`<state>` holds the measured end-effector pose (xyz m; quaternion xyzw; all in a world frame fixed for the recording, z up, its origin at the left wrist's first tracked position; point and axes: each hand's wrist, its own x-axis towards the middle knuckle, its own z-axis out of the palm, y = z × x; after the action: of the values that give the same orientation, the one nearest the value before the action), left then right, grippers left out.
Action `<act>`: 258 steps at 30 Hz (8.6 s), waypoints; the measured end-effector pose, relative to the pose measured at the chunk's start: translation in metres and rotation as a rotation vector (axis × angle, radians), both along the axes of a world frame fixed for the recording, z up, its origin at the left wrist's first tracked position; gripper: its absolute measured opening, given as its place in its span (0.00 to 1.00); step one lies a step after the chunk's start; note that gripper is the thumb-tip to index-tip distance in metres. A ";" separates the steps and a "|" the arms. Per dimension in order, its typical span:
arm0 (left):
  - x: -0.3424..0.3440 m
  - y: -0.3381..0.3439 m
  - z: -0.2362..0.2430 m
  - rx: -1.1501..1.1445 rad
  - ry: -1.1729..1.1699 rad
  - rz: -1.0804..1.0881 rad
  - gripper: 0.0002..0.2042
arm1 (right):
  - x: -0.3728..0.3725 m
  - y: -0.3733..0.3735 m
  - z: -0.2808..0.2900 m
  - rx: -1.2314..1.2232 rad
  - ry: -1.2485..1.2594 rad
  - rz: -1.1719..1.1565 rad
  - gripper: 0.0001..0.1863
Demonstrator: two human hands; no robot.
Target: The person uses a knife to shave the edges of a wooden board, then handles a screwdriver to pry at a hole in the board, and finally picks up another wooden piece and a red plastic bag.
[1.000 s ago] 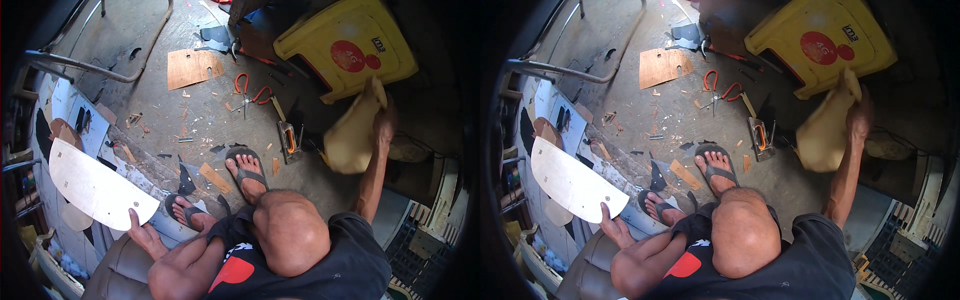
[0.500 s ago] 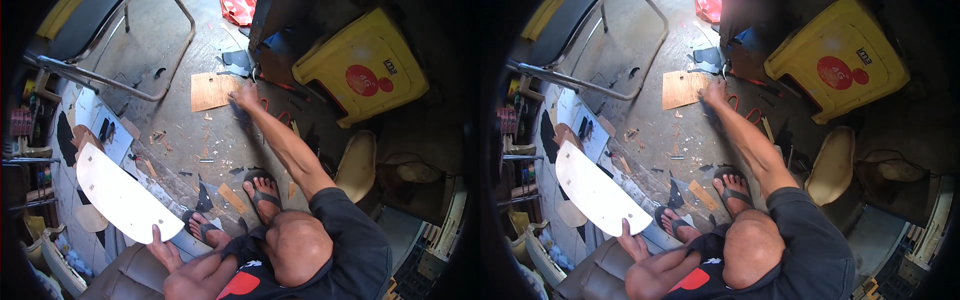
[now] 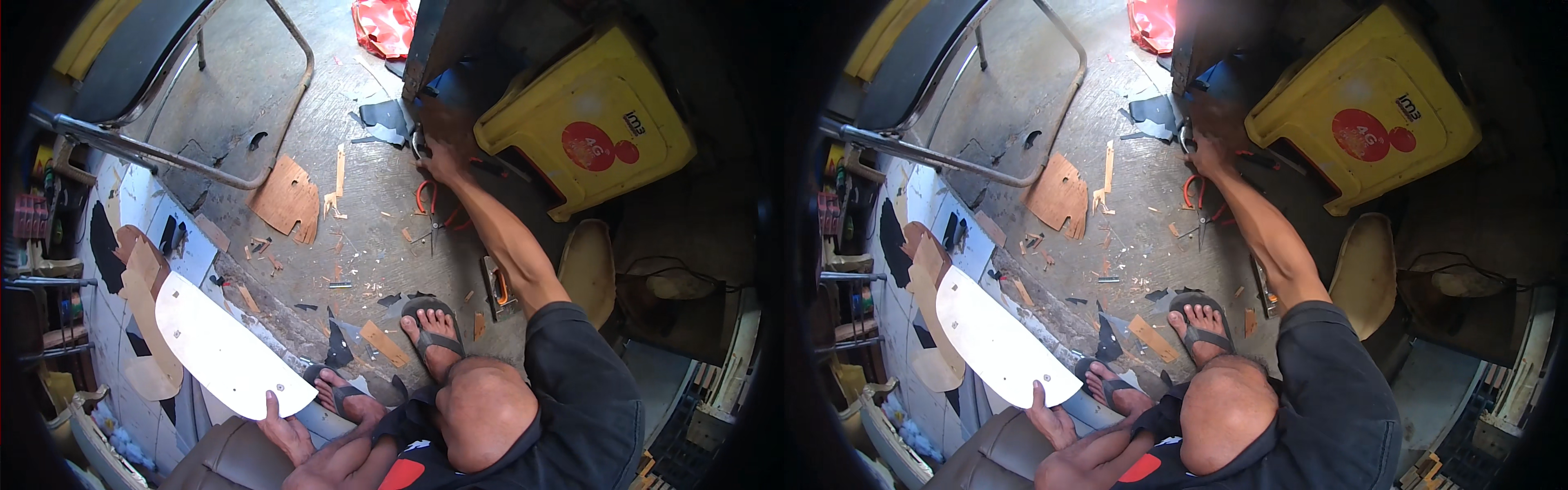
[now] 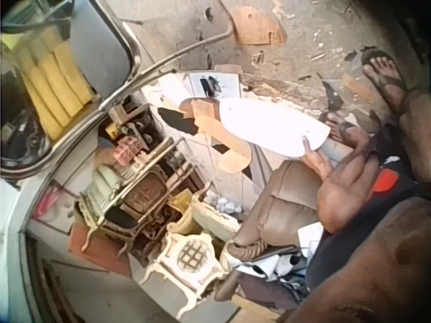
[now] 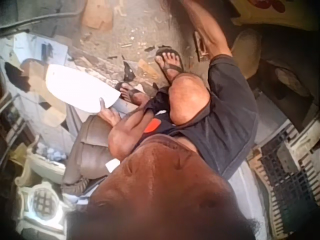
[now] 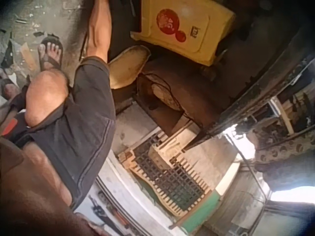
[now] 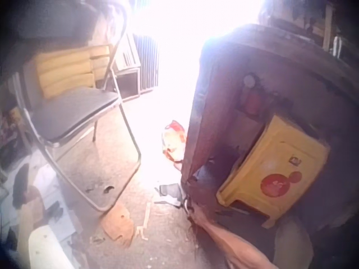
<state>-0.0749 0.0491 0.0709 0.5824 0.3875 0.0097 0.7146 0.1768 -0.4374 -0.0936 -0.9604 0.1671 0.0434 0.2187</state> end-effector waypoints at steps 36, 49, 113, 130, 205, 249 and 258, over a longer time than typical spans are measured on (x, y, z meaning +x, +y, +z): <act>0.033 -0.017 -0.070 -0.386 0.027 -0.821 0.17 | -0.154 0.179 0.094 1.469 0.068 -0.373 0.34; 0.019 0.006 -0.060 -0.507 0.094 -0.602 0.16 | -0.161 0.184 0.080 1.587 -0.008 -0.461 0.33; -0.040 0.015 -0.126 -0.585 0.281 0.267 0.32 | -0.065 0.145 -0.012 0.350 -0.139 0.021 0.20; -0.058 0.027 -0.141 -0.673 0.200 0.192 0.33 | -0.170 -0.055 0.018 -0.106 -0.149 -0.085 0.16; -0.048 -0.014 0.162 -0.124 0.168 -0.840 0.26 | -0.223 0.261 0.017 0.081 0.173 1.415 0.13; 0.039 -0.002 -0.126 0.374 0.096 -1.016 0.28 | -0.211 0.177 0.017 1.401 0.251 -0.411 0.27; 0.211 0.233 -0.143 1.668 0.326 -0.674 0.15 | -0.216 0.161 0.021 1.243 0.168 -0.465 0.25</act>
<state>0.1356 0.2816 -0.0720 0.9863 0.1605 -0.0052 -0.0366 -0.0395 -0.2768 -0.0722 -0.5882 0.3302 0.1582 0.7211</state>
